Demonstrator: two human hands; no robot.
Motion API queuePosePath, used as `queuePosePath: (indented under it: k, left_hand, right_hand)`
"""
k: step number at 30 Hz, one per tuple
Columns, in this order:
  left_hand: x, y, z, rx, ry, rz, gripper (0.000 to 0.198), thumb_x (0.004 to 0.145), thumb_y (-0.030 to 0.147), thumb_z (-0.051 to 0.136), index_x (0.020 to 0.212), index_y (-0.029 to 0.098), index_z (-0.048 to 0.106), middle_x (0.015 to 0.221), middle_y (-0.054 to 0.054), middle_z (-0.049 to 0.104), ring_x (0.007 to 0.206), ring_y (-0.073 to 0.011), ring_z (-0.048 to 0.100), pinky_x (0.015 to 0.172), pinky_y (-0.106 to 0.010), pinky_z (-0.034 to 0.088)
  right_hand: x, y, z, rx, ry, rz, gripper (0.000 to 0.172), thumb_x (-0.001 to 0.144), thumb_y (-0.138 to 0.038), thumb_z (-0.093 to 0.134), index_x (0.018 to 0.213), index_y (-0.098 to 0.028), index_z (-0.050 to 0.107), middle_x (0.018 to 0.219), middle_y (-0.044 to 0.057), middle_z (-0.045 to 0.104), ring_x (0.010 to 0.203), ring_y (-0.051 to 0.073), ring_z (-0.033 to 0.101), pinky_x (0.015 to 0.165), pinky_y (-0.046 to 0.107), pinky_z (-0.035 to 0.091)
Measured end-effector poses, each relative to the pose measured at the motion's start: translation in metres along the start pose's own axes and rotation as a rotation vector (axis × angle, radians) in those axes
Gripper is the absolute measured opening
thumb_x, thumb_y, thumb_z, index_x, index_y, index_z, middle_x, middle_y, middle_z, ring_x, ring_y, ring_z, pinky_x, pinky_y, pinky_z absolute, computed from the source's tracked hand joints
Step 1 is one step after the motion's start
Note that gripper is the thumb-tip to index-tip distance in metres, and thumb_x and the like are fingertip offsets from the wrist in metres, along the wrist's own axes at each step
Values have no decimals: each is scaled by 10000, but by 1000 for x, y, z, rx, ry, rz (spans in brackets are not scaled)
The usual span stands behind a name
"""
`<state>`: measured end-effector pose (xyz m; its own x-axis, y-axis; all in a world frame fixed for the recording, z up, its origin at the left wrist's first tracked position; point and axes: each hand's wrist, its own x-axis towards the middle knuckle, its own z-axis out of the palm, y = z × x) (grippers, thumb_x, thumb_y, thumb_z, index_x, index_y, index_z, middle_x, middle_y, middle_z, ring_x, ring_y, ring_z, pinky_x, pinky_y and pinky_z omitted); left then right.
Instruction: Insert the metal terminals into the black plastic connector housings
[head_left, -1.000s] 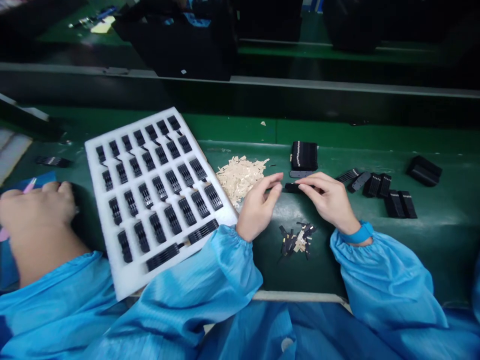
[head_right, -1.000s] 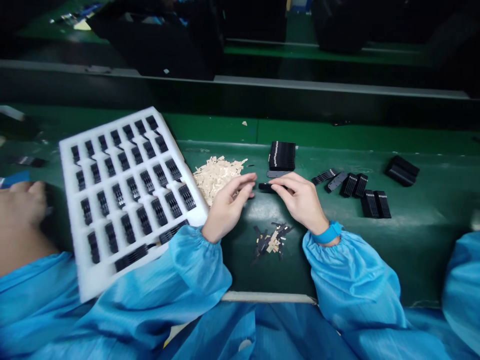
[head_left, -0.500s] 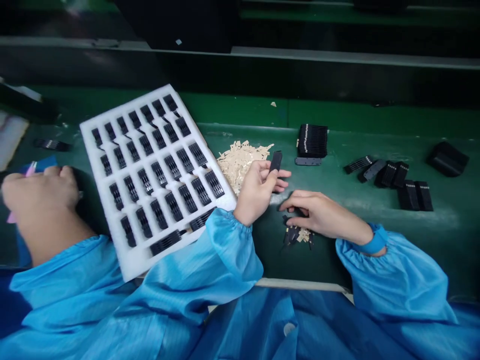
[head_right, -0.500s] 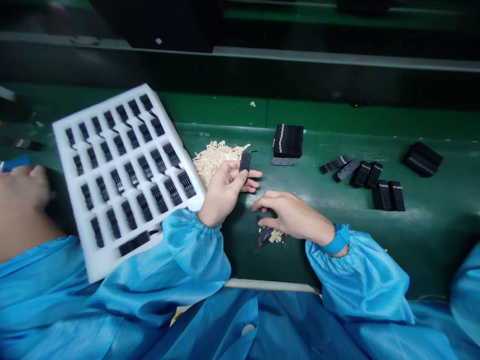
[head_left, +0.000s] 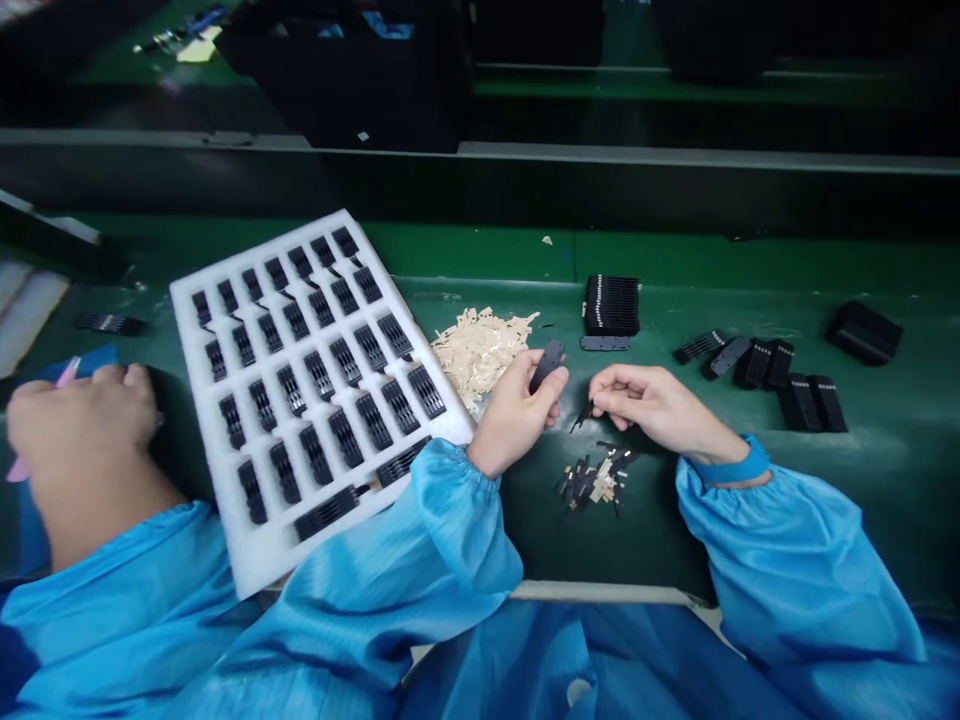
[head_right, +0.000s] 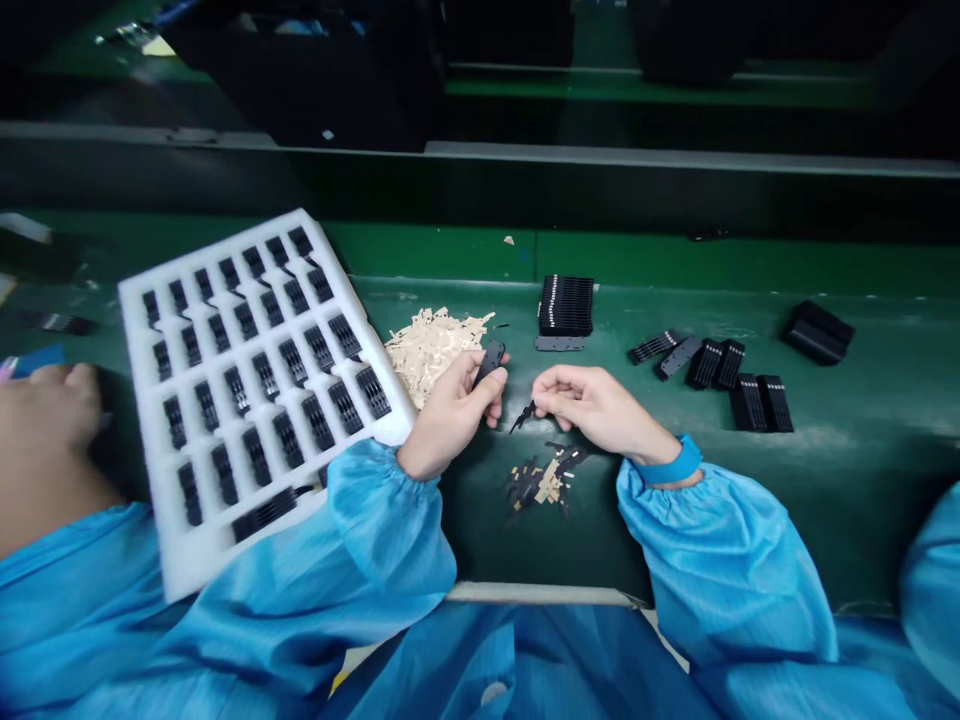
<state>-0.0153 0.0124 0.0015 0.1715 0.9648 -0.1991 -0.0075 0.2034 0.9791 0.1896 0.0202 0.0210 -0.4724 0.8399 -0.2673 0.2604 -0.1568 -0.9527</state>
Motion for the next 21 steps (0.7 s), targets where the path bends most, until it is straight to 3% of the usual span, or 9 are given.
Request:
queuePosePath:
  k: [3,6,10,15,18,21]
  left_hand:
    - [-3,7,0,107,-85,-20,210,906,342,634,991,153,603,662,50,538,502,-63,491,498,-209,413]
    - [-6,11,-1,161,-199,-85,273,906,413,630,804,167,570,565,59,507,496,-76,498,513,-215,399]
    - [-6,10,-1,198,-274,-149,314,893,442,633,750,180,537,531,58,527,476,-85,507,506,-221,373]
    - [-4,7,-1,150,-129,-119,295,889,399,630,736,185,496,517,69,491,465,-74,467,503,-210,376]
    - [-2,8,-1,63,-22,-110,242,897,374,608,782,179,525,522,72,472,462,-75,443,481,-206,370]
    - [-1,8,0,19,16,-105,214,896,360,603,817,169,548,531,72,467,457,-71,433,466,-201,359]
  right_hand:
    - [0,1,-2,15,35,-15,274,913,-447,660,900,-173,661,783,18,655,571,93,474,561,250,397]
    - [0,1,-2,11,56,-41,277,912,-447,664,889,-171,669,785,20,652,573,91,471,558,249,395]
    - [2,2,0,17,84,-42,273,883,-436,705,874,-164,682,761,24,655,552,90,485,540,247,399]
    - [1,4,-3,72,209,-47,262,893,-431,698,923,-172,665,775,28,688,512,86,507,498,238,388]
    - [-1,4,-3,-30,99,-3,289,942,-449,623,898,-170,687,731,27,689,485,90,494,477,244,360]
    - [-2,3,3,-309,-9,-37,361,959,-437,597,738,-171,701,651,16,634,540,108,500,523,259,371]
